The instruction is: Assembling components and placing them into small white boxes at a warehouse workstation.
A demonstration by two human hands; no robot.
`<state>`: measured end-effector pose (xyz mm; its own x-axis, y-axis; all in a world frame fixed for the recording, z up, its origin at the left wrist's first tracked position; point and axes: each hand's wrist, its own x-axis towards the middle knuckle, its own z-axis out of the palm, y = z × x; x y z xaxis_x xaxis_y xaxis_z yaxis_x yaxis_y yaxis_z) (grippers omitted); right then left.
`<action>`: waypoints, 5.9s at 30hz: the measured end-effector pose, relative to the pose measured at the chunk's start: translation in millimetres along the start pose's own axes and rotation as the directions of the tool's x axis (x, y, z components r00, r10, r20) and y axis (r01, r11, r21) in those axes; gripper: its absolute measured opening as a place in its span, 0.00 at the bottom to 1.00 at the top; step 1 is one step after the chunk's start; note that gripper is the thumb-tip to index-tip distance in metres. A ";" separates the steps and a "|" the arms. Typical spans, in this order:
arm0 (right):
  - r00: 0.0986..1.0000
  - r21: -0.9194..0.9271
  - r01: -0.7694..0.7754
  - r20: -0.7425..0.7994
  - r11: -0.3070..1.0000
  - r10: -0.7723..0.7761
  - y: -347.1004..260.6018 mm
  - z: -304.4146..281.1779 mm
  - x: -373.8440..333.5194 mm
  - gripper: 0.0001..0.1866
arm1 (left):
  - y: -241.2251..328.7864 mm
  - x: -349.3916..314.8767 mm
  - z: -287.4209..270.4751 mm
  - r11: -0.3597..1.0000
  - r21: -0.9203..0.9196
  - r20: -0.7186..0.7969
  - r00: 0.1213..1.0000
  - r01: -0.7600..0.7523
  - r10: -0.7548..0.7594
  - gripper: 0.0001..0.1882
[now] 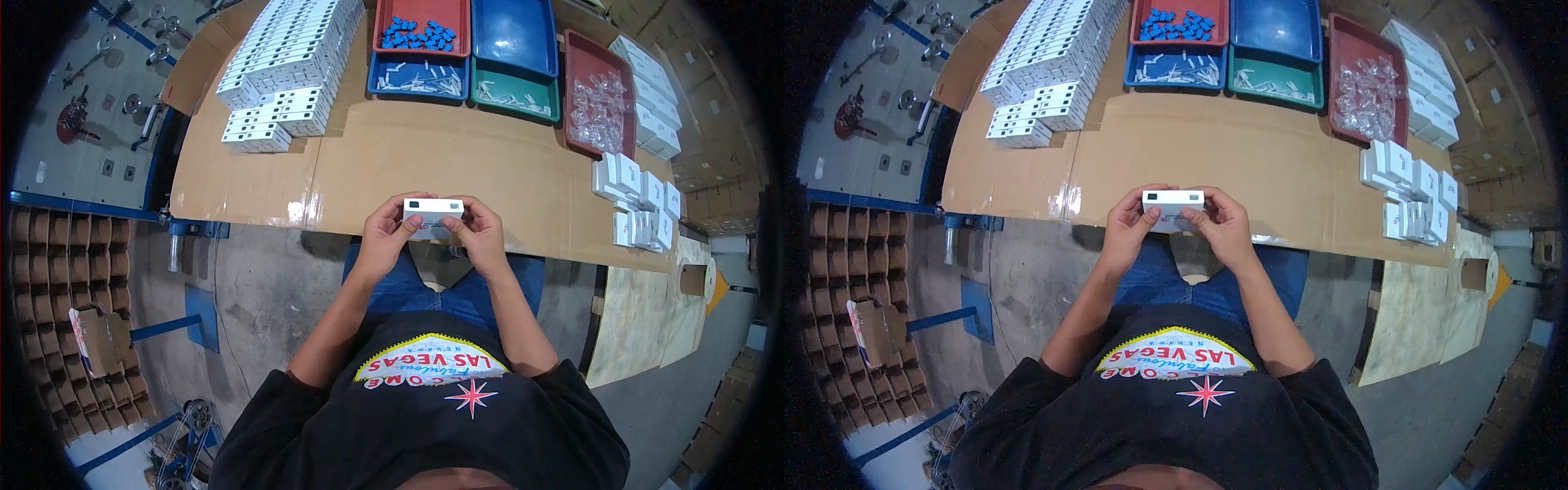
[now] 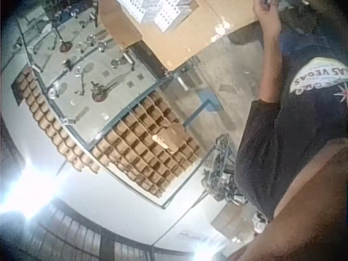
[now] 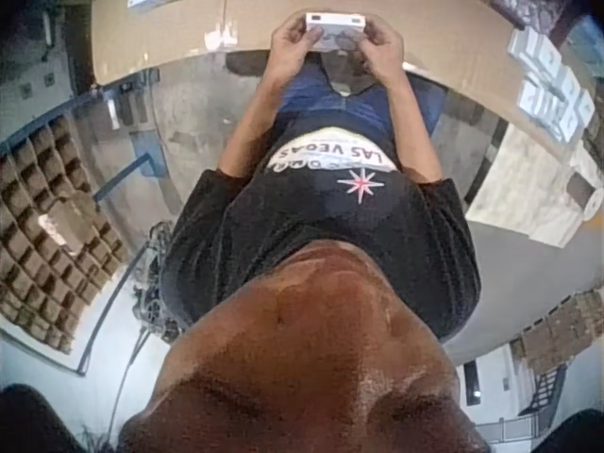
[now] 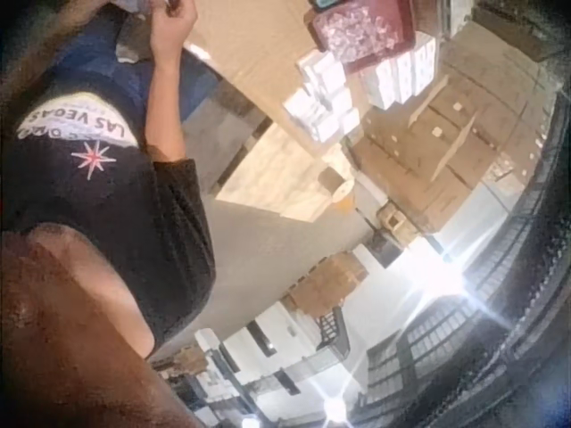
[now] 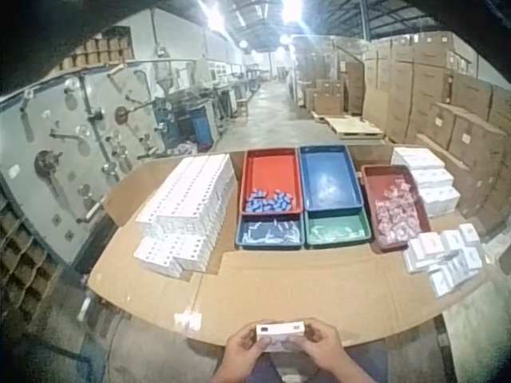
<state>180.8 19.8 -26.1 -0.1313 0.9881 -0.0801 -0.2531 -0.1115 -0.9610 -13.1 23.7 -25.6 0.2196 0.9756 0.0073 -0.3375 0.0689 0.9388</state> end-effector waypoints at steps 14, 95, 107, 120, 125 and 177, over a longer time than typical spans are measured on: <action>0.989 0.106 0.117 -0.107 0.988 -0.105 7.5 -2.8 -6.2 0.15 | 19.7 -18.1 20.7 0.999 -0.010 -0.006 0.999 -0.044 0.044 0.20; 0.526 -0.564 0.817 0.644 0.120 -0.555 74.7 307.6 185.8 0.13 | -69.1 -95.6 -159.6 0.792 0.479 -0.735 0.667 0.378 0.125 0.08; 0.857 -0.914 0.062 -0.157 0.402 -0.490 9.2 -91.1 5.8 0.06 | -32.2 -84.1 -133.5 0.476 0.880 -0.085 0.983 -0.002 0.162 0.06; 0.578 -0.853 -0.450 -0.505 0.266 -0.641 -17.3 -260.6 -70.3 0.23 | -132.0 -8.3 -15.3 0.507 0.855 0.425 0.708 -0.109 -0.564 0.16; 0.426 -0.812 -0.523 -0.513 0.261 -0.745 -31.5 -305.7 -72.8 0.26 | -174.4 -11.5 -67.2 0.533 0.795 0.286 0.597 0.289 -0.750 0.17; 0.966 -0.031 0.238 0.117 0.971 -0.233 -71.0 -8.1 -30.5 0.34 | 13.9 -1.6 60.9 0.793 0.325 0.209 0.857 -0.515 0.471 0.57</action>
<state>210.6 -1.6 42.4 -0.1797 0.9676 0.1773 -0.2477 0.1299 -0.9601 37.5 10.4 8.3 0.2206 0.8248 0.5206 -0.0832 -0.5159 0.8526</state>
